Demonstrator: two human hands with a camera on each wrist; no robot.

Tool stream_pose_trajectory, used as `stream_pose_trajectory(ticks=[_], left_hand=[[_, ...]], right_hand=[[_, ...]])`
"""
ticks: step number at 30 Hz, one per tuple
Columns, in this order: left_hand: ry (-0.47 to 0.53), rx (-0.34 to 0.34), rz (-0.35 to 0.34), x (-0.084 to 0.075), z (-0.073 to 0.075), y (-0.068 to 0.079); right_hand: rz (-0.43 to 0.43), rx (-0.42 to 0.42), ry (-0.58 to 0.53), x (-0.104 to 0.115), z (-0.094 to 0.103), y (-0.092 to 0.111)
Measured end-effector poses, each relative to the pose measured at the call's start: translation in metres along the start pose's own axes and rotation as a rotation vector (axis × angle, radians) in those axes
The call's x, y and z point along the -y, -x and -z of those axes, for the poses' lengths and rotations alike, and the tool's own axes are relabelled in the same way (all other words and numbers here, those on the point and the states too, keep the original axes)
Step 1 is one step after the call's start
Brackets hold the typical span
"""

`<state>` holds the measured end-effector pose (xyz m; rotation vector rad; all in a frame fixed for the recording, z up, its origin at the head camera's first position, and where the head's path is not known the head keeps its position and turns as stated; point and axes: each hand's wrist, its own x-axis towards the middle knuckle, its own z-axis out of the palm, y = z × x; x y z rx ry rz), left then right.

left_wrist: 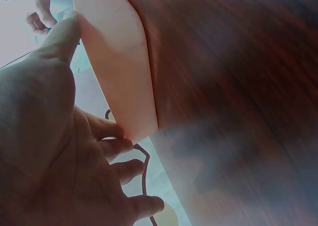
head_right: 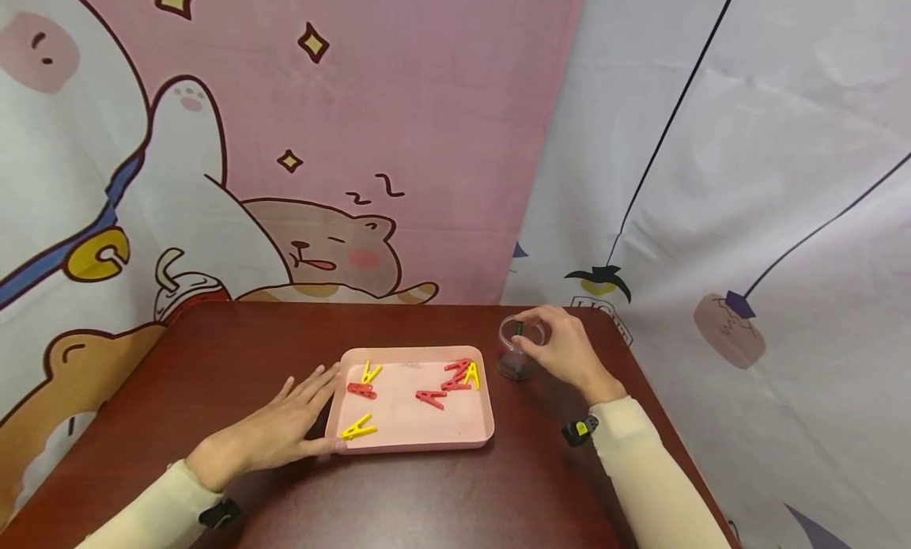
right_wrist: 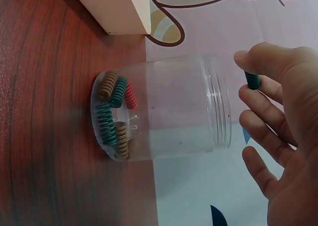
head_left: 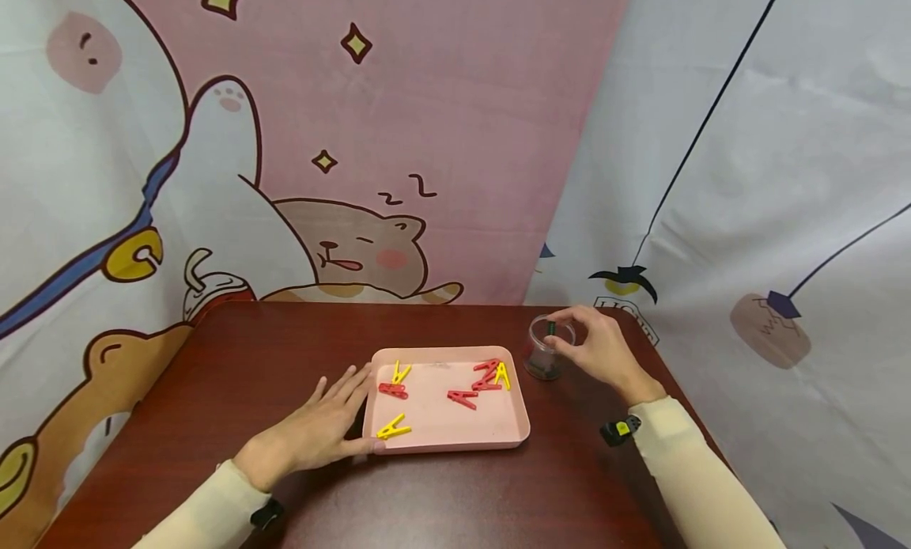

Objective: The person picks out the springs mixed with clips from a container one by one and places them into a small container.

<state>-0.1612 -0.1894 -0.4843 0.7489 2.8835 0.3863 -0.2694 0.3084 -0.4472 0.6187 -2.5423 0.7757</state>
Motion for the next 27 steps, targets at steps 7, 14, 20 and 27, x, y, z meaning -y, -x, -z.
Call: stream_pose_trajectory(ticks=[7,14,20,27], left_hand=[[-0.005,0.002,-0.004,-0.001,0.000,0.000],[-0.005,-0.001,-0.003,-0.002,0.002,0.000],[-0.002,-0.007,-0.008,-0.003,0.003,0.002],[-0.001,-0.010,-0.010,-0.003,0.003,0.002]], right_hand=[[-0.059,-0.004,-0.006,-0.004,-0.001,0.002],[-0.084,0.001,-0.019,-0.008,-0.003,0.003],[-0.104,0.016,-0.033,-0.010,-0.004,0.003],[-0.111,0.029,-0.037,-0.012,-0.003,0.002]])
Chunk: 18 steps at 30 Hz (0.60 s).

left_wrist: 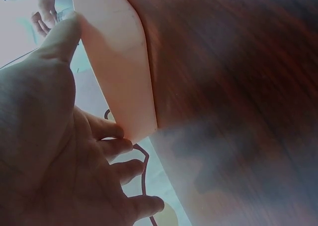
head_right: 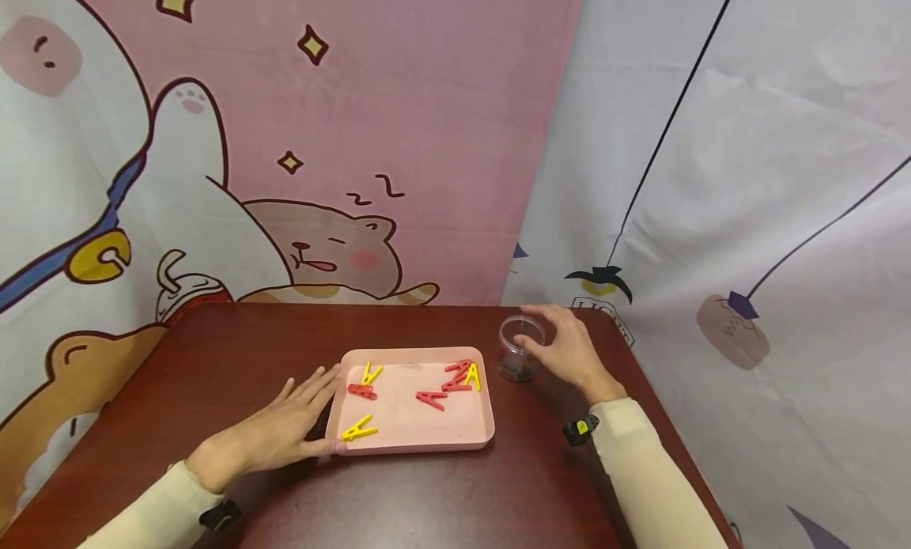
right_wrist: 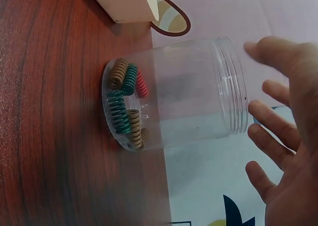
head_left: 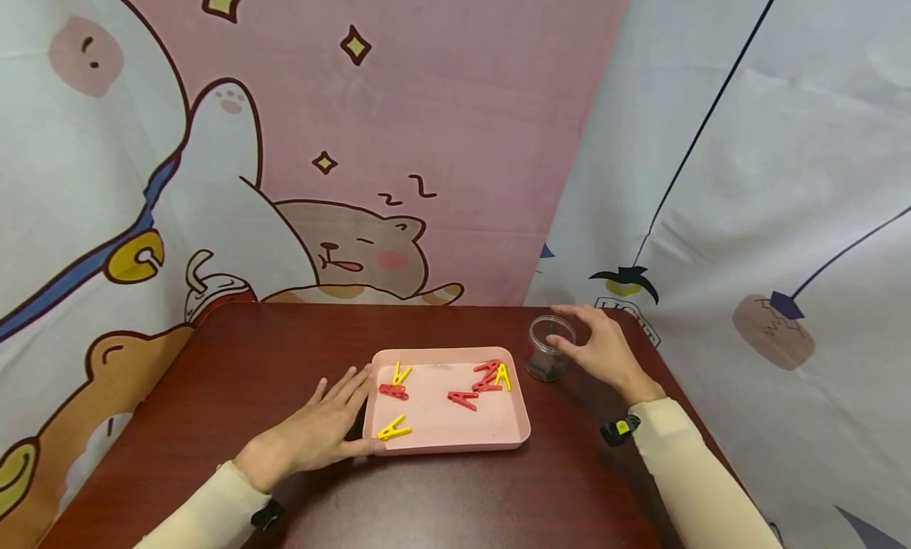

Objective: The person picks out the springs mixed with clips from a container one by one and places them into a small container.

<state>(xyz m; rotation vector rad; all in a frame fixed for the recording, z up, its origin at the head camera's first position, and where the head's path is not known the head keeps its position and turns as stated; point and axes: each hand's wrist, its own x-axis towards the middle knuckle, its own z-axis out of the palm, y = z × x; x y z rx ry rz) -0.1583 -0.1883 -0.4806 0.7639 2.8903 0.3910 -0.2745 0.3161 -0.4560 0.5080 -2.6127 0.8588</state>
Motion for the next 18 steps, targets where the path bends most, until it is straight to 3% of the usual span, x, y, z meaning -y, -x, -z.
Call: stream_pose_trajectory(ticks=[18], left_hand=[[-0.001,0.009,0.013,0.0011,-0.0018,-0.0016]], right_hand=[[-0.045,0.009,-0.049,-0.0007,-0.0003,0.0054]])
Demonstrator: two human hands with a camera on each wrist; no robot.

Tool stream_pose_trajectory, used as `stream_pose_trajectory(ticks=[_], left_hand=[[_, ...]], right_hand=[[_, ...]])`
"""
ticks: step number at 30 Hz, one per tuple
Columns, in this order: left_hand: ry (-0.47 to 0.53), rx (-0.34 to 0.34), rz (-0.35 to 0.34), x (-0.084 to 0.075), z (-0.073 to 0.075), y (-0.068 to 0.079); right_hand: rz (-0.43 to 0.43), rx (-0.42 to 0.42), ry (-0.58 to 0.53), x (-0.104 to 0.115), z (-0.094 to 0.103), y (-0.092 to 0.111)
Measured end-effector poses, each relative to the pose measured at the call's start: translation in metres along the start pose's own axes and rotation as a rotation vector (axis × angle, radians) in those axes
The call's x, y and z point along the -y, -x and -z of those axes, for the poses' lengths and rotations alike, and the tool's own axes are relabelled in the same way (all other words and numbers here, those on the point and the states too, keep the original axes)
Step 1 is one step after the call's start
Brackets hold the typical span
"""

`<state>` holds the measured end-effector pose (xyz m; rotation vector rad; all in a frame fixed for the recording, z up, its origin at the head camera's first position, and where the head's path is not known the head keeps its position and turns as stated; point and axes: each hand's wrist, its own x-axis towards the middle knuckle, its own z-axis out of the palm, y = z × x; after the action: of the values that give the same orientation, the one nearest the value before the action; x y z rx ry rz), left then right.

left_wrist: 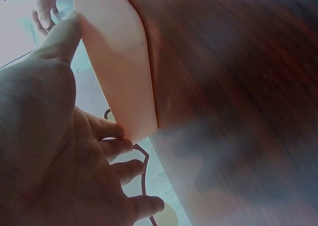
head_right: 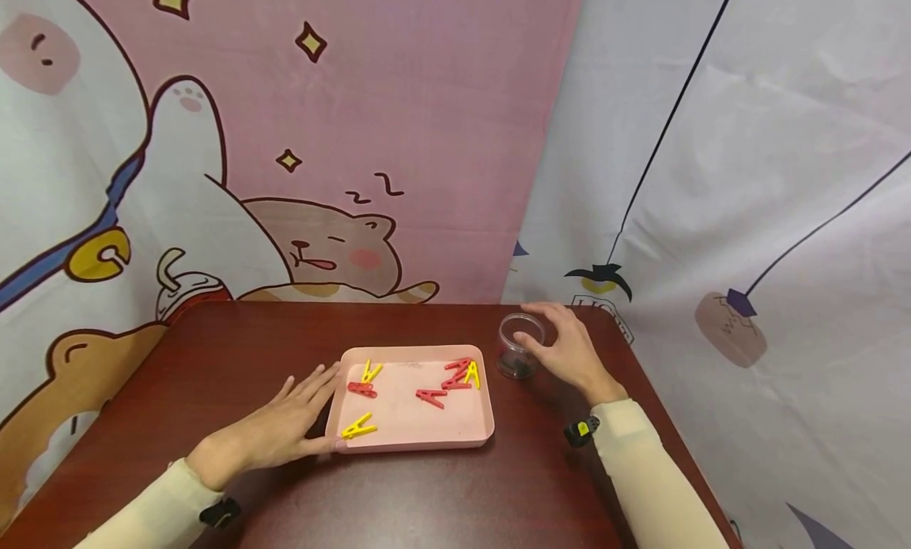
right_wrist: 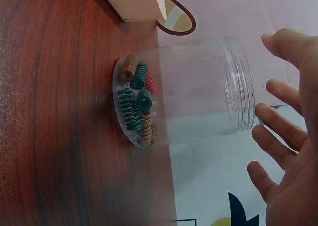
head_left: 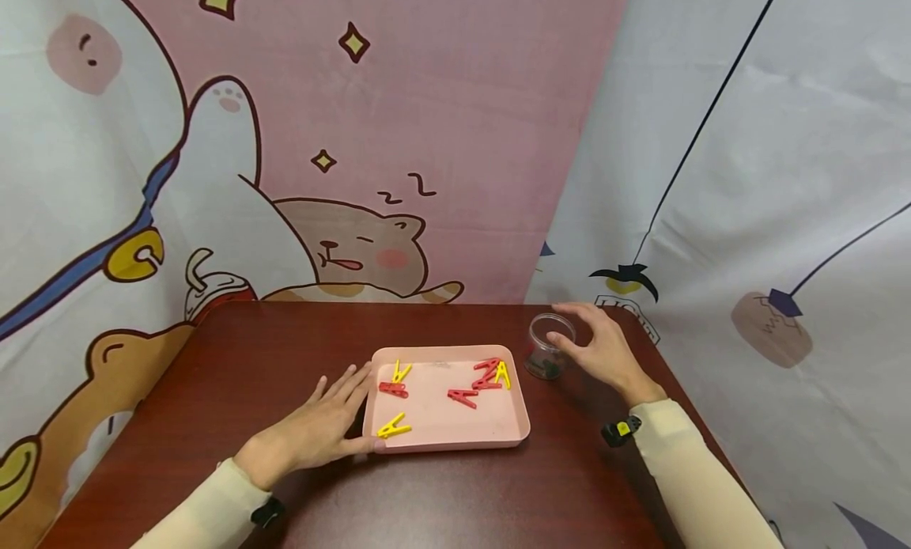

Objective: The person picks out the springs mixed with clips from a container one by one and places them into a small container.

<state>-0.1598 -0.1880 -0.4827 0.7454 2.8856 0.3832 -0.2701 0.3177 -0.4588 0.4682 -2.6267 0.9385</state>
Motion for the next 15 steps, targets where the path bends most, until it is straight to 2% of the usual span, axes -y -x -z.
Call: stream_pose_trajectory(ticks=[10,15], left_hand=[[0.003,-0.009,-0.009,-0.001,0.002,0.000],[0.010,-0.022,-0.025,0.002,0.001,-0.001]], right_hand=[[-0.011,0.005,0.026,-0.004,-0.001,0.006],[0.010,0.011,0.049,-0.003,-0.002,0.012]])
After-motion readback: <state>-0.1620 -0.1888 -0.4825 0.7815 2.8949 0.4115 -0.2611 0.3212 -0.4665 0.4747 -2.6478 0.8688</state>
